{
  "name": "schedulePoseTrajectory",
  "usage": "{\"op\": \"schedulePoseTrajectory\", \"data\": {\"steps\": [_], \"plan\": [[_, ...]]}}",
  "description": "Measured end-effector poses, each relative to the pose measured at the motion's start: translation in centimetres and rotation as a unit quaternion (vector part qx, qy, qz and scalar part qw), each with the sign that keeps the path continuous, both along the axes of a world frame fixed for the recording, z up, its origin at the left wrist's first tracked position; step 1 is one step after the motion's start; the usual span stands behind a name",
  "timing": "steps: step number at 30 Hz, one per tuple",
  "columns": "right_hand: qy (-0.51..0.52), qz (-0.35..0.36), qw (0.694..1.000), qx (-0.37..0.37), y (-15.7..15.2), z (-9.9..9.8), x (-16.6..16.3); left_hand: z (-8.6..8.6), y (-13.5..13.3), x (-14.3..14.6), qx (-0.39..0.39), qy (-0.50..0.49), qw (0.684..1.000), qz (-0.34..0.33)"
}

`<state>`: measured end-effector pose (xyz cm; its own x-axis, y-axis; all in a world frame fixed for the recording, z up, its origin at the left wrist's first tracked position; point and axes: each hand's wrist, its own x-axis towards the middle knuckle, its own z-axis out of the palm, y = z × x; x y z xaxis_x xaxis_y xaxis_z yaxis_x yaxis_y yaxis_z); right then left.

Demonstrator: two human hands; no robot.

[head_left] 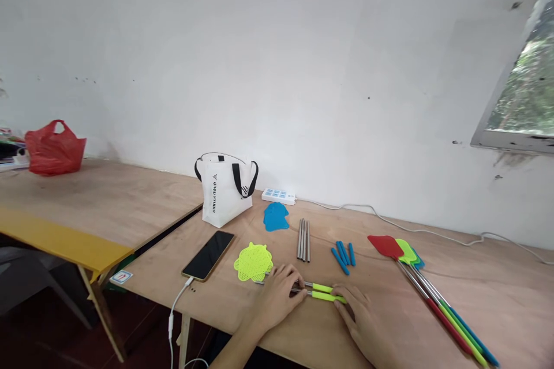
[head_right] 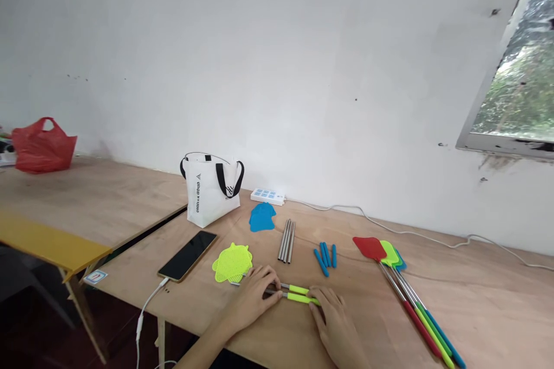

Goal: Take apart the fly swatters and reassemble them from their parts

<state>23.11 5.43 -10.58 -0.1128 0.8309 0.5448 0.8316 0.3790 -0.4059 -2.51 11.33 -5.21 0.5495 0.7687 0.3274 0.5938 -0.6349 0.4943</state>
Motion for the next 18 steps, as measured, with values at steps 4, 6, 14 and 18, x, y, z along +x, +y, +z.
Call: {"op": "schedulePoseTrajectory", "data": {"steps": [4,6,14,18], "plan": [[-0.022,-0.002,1.0,0.022,-0.2,0.3,-0.5,-0.5,0.0,0.0,0.011,0.007,1.0,0.003],[-0.019,0.002,0.999,0.045,-0.1,0.4,-0.5,-0.5,-0.1,0.0,0.013,0.013,1.0,0.004],[0.079,-0.112,0.983,0.121,-0.4,1.0,0.0,0.0,-0.2,0.0,0.018,0.031,0.999,-0.006],[0.089,-0.098,0.982,0.134,-0.6,1.6,-0.3,0.1,-0.2,0.0,0.017,0.033,0.999,-0.003]]}}
